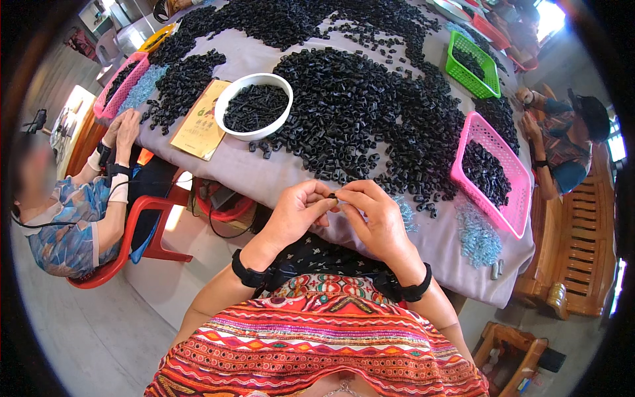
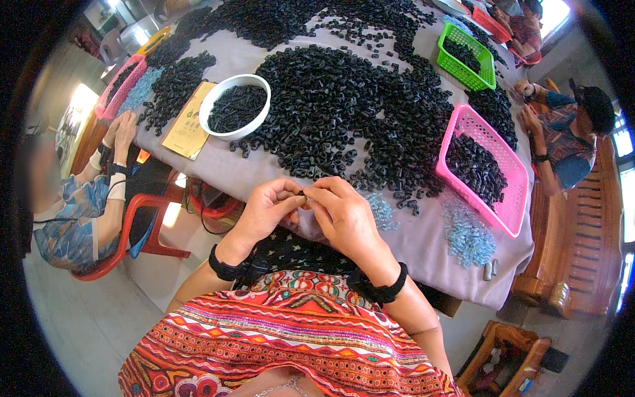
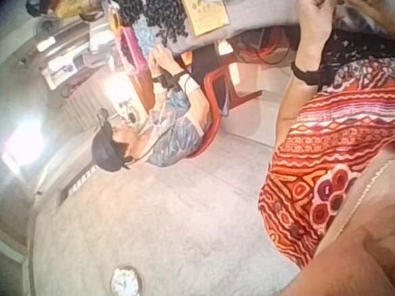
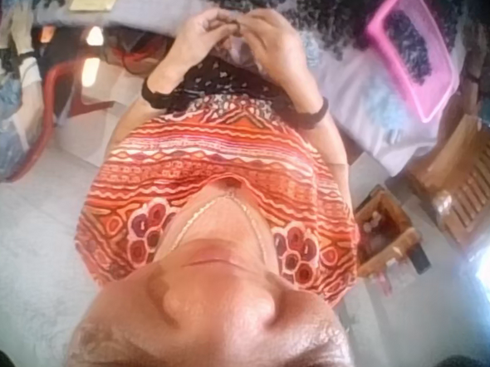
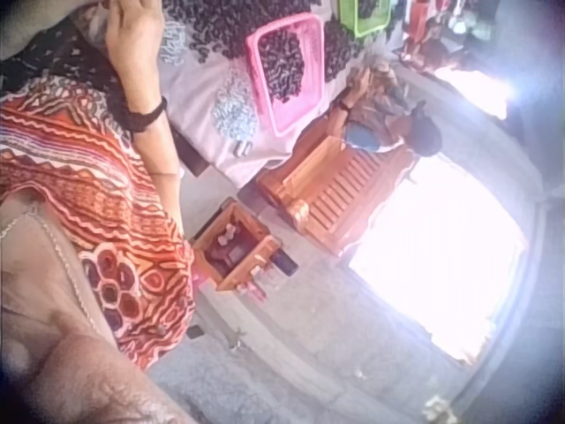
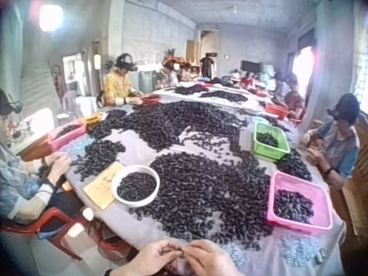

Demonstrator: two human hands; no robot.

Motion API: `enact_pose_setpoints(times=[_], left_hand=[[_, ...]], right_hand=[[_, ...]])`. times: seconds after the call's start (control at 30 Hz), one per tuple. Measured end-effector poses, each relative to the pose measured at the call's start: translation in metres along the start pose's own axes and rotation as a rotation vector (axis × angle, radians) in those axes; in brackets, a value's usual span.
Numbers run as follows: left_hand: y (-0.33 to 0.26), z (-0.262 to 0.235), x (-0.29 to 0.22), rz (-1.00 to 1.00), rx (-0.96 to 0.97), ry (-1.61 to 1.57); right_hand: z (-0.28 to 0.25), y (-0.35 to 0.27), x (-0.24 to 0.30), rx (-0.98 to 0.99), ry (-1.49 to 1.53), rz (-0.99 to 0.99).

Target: Assemble small shoe components by inserting blue plastic parts into black rubber housings.

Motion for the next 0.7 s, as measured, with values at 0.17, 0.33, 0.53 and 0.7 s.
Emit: enact_pose_setpoints(times=[0.17,0.33,0.53,0.7], left_hand=[[-0.001,0.004,0.002,-0.018,0.001,0.039],[0.0,0.001,0.001,-0.006,-0.006,0.069],[-0.001,-0.016,0.003,-0.009,-0.06,-0.025],[-0.003,-0.019,0.002,0.006,-0.079,-0.082]], right_hand=[[0.004,-0.002,-0.001,0.008,0.023,0.024],[-0.001,-0.001,-0.003,0.004,0.05,0.056],[-0.017,0.005,-0.025,-0.033,-0.046,0.147],[-0.002,0.014,-0.034,0.062,-0.3,0.037]])
Point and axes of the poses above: each hand's wrist, its own y-axis towards the middle knuckle, its own z-axis out of the palm, x = y × z, the point moved 9 cm from there along y, towards the middle knuckle, and after that the axes turned 10 degrees about -z, right-handed, at the moved point
